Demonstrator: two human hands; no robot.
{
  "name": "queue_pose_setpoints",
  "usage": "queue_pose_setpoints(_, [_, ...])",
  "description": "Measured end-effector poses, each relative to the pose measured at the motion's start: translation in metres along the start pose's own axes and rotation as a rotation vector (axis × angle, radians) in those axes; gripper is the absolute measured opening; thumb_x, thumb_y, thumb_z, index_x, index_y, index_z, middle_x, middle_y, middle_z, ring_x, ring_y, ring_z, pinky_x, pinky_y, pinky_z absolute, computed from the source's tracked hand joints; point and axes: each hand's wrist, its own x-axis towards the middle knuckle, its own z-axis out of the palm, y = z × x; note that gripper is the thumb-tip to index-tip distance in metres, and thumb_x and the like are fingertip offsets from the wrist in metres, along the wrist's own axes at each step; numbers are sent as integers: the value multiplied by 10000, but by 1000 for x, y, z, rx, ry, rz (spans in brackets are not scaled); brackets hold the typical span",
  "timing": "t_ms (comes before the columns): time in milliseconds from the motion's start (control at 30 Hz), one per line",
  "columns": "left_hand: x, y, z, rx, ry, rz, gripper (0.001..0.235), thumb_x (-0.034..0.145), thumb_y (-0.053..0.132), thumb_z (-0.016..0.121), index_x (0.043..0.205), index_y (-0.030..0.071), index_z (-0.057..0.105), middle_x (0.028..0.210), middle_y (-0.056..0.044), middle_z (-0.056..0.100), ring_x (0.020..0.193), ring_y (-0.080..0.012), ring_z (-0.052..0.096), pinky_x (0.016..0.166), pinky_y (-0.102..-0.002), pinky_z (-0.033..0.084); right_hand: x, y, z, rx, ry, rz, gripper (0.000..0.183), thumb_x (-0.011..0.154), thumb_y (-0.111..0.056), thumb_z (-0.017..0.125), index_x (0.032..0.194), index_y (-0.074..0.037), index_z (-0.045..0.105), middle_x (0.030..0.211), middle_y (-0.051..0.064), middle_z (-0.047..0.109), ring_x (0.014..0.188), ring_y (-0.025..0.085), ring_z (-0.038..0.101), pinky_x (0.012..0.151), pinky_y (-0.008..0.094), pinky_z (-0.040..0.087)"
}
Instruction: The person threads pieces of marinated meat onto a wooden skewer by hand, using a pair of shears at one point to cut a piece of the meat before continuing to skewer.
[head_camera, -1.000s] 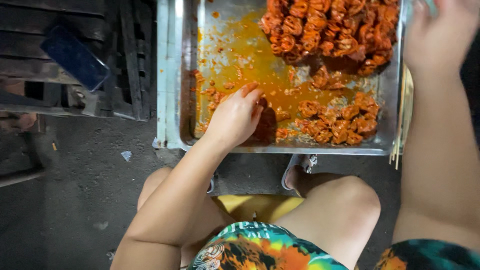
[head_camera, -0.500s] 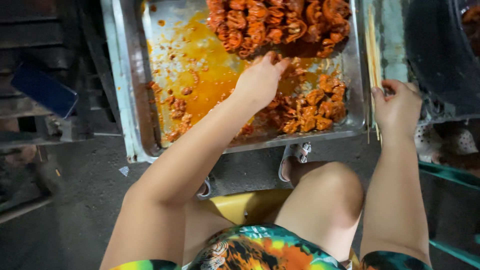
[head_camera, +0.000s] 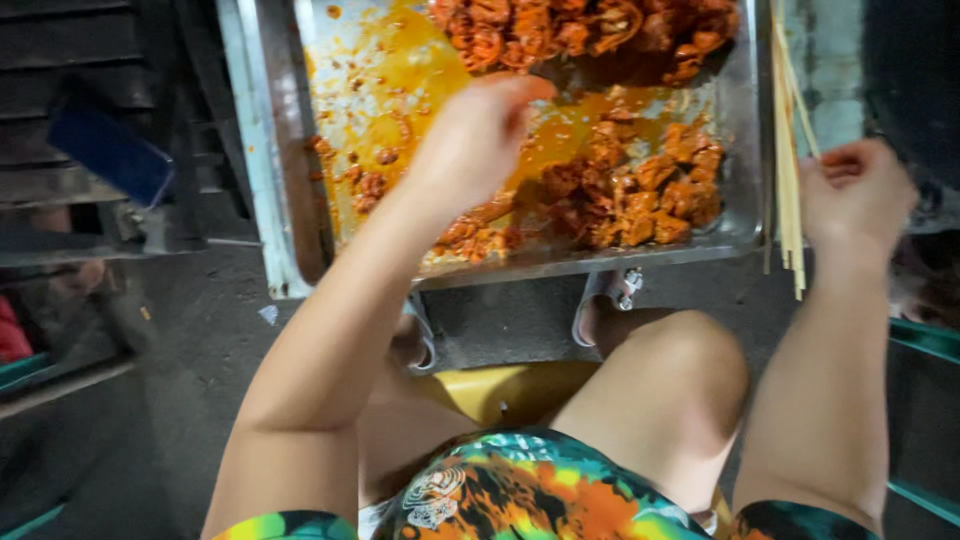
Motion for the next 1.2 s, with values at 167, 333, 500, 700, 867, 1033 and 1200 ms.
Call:
queue_pose_setpoints(167, [-49,8,-61,-9,-81,-291,188,950,138,622,1091,59,718,1045,-166,750,952,-337,722,845,-441,568,-27,-7,-16,14,-25,-86,119,1016,-36,658,1086,39,599,903,118,716,860,202,723,825,325,555])
queue_pose_setpoints(333, [-80,-12,-41,238,-245,-519,207,921,213,695,1038,45,729,972,-219,718,940,-412,683,851,-505,538,-60,-66,-55,263,-81,49,165,1110,12,552,1269,34,593,893,91,661,820,184,675,712,270,505])
queue_pose_setpoints(500, [-86,-33,-15,337,-136,-388,234,808,168,731,960,-6,693,959,-252,706,941,-438,674,837,-523,537,-78,-130,-69,879,-54,162,194,1179,2,462,1342,-11,566,977,52,641,763,132,621,658,210,451])
queue_pose_setpoints(700, [-81,-37,-21,242,-103,-482,215,818,167,756,968,28,691,954,-211,714,947,-388,687,864,-483,551,-73,-214,-55,1330,-266,110,107,1163,40,521,1234,-19,575,992,116,672,796,162,661,654,238,499])
queue_pose_setpoints(867, [-78,-52,-46,-552,66,-627,341,880,58,719,1201,37,604,974,-101,699,865,-182,707,773,-321,611,-67,-258,-39,1239,-460,-2,373,1065,6,568,1427,-78,608,955,60,689,708,82,569,604,207,436])
queue_pose_setpoints(1033, [-83,-68,-40,-1022,69,-589,372,957,1,665,1324,-6,605,1058,-75,694,908,-168,688,782,-324,624,-78,-270,-27,1042,-634,57,301,1098,-78,576,1385,-76,665,870,-4,650,671,27,504,599,186,408])
queue_pose_setpoints(1200, [-84,-74,-31,-1001,233,-620,239,1030,65,655,1245,-39,652,1048,-88,718,931,-155,694,791,-328,621,-83,-280,-41,759,-583,-18,270,1035,-88,642,1294,-72,717,902,25,700,742,59,600,656,214,480])
